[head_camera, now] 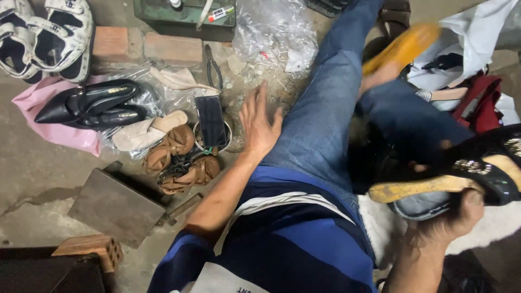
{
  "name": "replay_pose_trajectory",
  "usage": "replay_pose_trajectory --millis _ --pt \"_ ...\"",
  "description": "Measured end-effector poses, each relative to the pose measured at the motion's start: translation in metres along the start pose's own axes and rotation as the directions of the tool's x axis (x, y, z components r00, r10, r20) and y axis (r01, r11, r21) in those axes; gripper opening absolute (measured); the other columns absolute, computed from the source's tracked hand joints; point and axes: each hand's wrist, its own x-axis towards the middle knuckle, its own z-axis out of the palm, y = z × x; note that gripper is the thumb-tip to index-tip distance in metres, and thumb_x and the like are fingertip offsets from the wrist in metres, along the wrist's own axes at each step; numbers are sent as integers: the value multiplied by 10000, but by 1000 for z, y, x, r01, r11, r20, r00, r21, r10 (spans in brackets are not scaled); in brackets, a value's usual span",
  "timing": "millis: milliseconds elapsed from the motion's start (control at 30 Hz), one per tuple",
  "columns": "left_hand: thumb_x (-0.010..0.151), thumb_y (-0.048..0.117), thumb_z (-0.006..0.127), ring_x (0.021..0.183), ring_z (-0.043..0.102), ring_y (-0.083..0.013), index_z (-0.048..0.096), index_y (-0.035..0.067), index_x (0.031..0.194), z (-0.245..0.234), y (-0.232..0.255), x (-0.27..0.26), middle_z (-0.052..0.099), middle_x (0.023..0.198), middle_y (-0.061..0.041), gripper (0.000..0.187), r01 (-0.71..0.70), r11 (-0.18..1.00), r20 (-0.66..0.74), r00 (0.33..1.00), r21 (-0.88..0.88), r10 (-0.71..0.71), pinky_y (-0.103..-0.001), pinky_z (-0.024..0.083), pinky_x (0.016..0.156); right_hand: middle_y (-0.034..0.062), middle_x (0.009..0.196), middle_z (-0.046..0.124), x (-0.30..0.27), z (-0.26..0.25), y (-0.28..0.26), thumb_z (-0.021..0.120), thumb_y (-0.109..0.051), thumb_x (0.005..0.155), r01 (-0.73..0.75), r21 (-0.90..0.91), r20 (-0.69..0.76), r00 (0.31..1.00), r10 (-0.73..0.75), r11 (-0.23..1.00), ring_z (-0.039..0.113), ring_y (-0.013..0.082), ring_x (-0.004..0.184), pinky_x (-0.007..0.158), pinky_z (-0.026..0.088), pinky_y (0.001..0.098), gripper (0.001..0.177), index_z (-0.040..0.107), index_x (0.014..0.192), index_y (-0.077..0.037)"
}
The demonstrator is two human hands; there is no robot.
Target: The person sits on the floor and uses a brush to clean a black sandal, then switches to a beige slip-on shoe. They brush the exterior and interior surfaces of each shoe and place the finished sandal into a nearby crate.
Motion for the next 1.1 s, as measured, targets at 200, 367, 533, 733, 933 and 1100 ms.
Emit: replay_pose_trajectory --millis 200,367,533,733,933,1100 --pt "945 176 777 1482 379 -308 279 251 1608 -48 -44 6 423 1584 -127 832 194 974 -255 954 116 -160 -523 314 1197 59 1462 666 12 4 -9 796 -443 815 -12 1 94 995 12 1000 739 241 957 913 625 363 812 561 1510 -95" --pt "882 504 763 1487 285 -470 55 168 1655 -32 -128 -11 317 1611 -295 1101 415 873 -246 902 256 -356 -622 271 1117 139 1426 669 27 18 2 791 -369 834 7 56 122 992 -14 998 687 275 1210 931 669 396 809 521 1549 -104" --pt "888 656 679 1367 430 -424 100 121 1648 -6 -156 -11 485 1506 -272 1095 435 848 -301 888 304 -348 -563 322 1050 183 1430 660 42 34 5 837 -387 783 16 -29 101 995 -13 999 724 234 1126 929 680 351 784 570 1451 -77" --pt "876 495 722 1286 497 -423 194 27 1613 -5 -154 0 532 1442 -261 1020 534 789 -301 839 303 -452 -571 318 1060 110 1094 667 65 15 21 782 -329 829 63 -112 58 997 -57 992 703 274 898 887 685 489 511 597 1235 -81" --pt "896 524 668 1250 519 -449 278 21 1582 0 -164 0 529 1391 -265 936 517 771 -293 853 370 -431 -586 353 1018 102 1184 677 83 13 32 784 -265 828 -46 67 -64 997 50 997 692 320 1268 864 672 507 556 568 1309 -88" --pt "924 572 647 1247 504 -522 250 -26 1572 -8 -158 -1 513 1364 -318 966 471 812 -278 878 346 -391 -637 389 1004 61 1068 649 109 -8 46 756 -286 850 -65 -16 -81 995 64 998 677 224 999 827 675 458 474 593 1241 -72"
